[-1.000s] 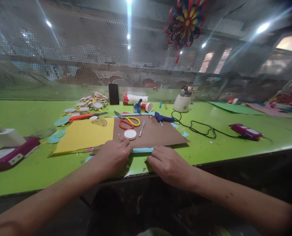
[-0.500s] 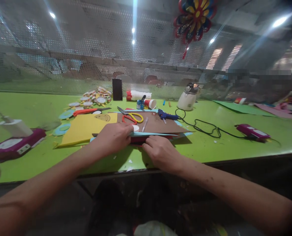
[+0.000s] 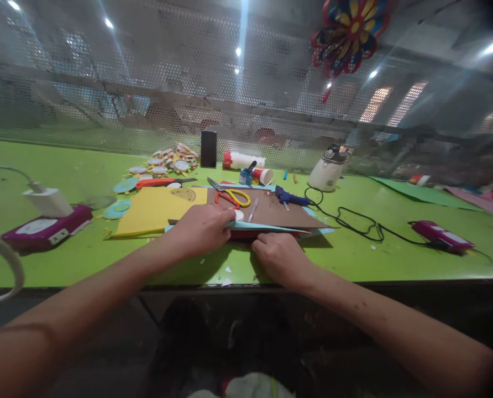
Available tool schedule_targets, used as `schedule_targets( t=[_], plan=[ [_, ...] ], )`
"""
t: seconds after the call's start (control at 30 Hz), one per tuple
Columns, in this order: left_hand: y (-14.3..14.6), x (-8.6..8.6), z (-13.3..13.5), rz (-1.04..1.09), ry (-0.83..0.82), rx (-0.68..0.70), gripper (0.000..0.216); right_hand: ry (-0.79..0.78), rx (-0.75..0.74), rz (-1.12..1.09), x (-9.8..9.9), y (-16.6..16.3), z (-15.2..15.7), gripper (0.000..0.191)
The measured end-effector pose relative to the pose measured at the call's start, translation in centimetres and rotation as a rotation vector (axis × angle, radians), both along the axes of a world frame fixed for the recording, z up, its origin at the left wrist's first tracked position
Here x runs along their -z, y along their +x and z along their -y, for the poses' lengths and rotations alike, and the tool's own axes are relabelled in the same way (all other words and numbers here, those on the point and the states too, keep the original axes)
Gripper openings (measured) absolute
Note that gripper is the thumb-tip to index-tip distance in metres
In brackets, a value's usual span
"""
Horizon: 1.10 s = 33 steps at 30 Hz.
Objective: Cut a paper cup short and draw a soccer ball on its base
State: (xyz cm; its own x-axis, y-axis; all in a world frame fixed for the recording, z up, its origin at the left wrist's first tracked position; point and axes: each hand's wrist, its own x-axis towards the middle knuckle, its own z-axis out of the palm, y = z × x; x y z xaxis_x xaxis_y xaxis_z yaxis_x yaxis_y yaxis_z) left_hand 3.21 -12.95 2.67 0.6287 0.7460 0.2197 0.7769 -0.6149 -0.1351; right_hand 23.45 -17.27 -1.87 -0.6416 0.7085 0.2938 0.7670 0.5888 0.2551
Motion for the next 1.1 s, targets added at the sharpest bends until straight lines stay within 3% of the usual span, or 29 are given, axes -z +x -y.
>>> schedule_targets(
  t=[0.37, 0.53, 0.77, 0.93, 1.1],
  plan=[
    [0.0, 0.2, 0.5, 0.009, -0.013, 0.009, 0.032, -0.097, 0.229, -0.151, -0.1, 0.4, -0.3, 0.015],
    [-0.1, 0.7, 0.9, 0.039, -0.069, -0.005, 0.029, -0.188, 0.209, -0.225, -0.4, 1.5, 1.5, 0.012],
    [-1.0, 1.7, 2.5, 0.081, -0.127, 0.208, 0.019, -0.185, 0.193, -0.316, -1.5, 3.6, 4.0, 0.017],
    [-1.8, 0.6, 2.9, 0.087, -0.279, 0.245, 0.016, -0.136, 0.244, -0.324, -3.0, 6.0, 1.3, 0.017],
    [-1.5, -1.7, -0.9, 0.246, -0.464, 0.15, 0.029, -0.134, 0.309, -0.254, -4.0, 7.7, -4.6, 0.021]
  ],
)
